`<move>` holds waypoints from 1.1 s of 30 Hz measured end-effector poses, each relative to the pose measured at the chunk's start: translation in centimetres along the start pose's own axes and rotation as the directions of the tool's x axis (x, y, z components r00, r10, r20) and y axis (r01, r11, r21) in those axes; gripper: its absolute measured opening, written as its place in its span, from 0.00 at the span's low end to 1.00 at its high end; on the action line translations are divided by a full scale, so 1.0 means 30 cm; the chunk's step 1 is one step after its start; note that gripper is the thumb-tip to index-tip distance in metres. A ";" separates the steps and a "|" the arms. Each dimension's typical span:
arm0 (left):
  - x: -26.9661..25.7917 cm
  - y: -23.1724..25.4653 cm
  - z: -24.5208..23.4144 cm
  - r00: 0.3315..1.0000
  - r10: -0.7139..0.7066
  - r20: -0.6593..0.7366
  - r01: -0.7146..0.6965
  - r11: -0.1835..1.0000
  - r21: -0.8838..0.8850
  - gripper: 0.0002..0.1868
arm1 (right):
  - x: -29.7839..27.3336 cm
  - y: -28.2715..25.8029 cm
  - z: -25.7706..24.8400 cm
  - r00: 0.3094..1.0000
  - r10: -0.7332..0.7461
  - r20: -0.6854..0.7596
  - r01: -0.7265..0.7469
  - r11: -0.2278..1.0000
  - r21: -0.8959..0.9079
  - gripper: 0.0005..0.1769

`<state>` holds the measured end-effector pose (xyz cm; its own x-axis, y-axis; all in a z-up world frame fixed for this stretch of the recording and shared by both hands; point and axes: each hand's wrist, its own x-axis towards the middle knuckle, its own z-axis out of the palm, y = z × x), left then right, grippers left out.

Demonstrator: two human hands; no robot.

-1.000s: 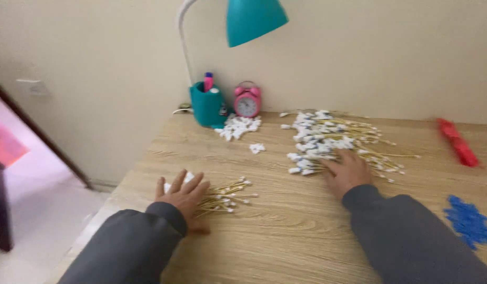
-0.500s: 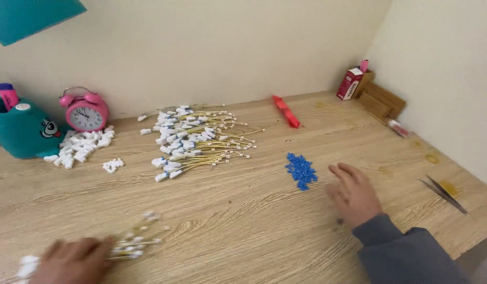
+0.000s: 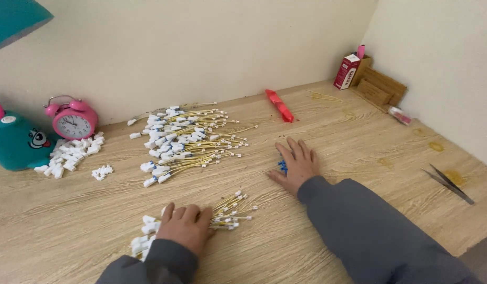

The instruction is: Assembling small white plastic connectors onto the ends of yellow wires on a wooden desk.

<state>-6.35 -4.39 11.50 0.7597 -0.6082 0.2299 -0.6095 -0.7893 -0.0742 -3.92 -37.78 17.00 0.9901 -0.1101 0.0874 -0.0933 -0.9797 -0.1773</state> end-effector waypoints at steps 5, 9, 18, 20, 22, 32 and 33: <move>0.029 0.003 -0.044 0.999 -0.012 -0.032 0.010 0.998 -0.063 0.35 | 0.058 0.043 0.015 0.996 -0.031 -0.087 0.030 0.999 -0.012 0.45; -0.013 -0.140 -0.131 0.957 -0.044 -0.285 0.015 0.994 -0.106 0.30 | 0.071 0.086 0.062 0.980 -0.085 -0.179 0.084 0.996 -0.009 0.26; -0.089 -0.336 0.037 0.883 -0.438 -0.168 0.360 0.862 -0.358 0.23 | 0.116 0.174 0.186 0.922 -0.141 -0.360 0.049 0.966 -0.254 0.12; -0.077 -0.299 0.022 0.889 -0.436 -0.138 0.367 0.861 -0.352 0.24 | 0.101 0.160 0.176 0.935 -0.111 -0.338 0.011 0.959 -0.283 0.10; -0.061 -0.277 0.000 0.904 -0.410 -0.121 0.359 0.881 -0.308 0.25 | 0.074 0.124 0.141 0.941 -0.095 -0.326 0.005 0.963 -0.268 0.11; -0.066 -0.218 -0.016 0.973 -0.222 0.066 0.232 0.918 -0.322 0.26 | -0.058 -0.188 -0.037 0.920 0.110 -0.376 0.143 0.799 0.584 0.04; -0.076 -0.214 -0.009 0.983 -0.186 -0.005 0.174 0.929 -0.325 0.25 | -0.067 -0.227 -0.047 0.934 0.063 -0.353 0.181 0.766 0.617 0.04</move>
<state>-4.22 2.07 11.72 0.8587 -0.4502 0.2447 -0.5077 -0.8124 0.2869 -5.41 -31.13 19.43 0.8815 -0.2236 0.4160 0.1728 -0.6671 -0.7247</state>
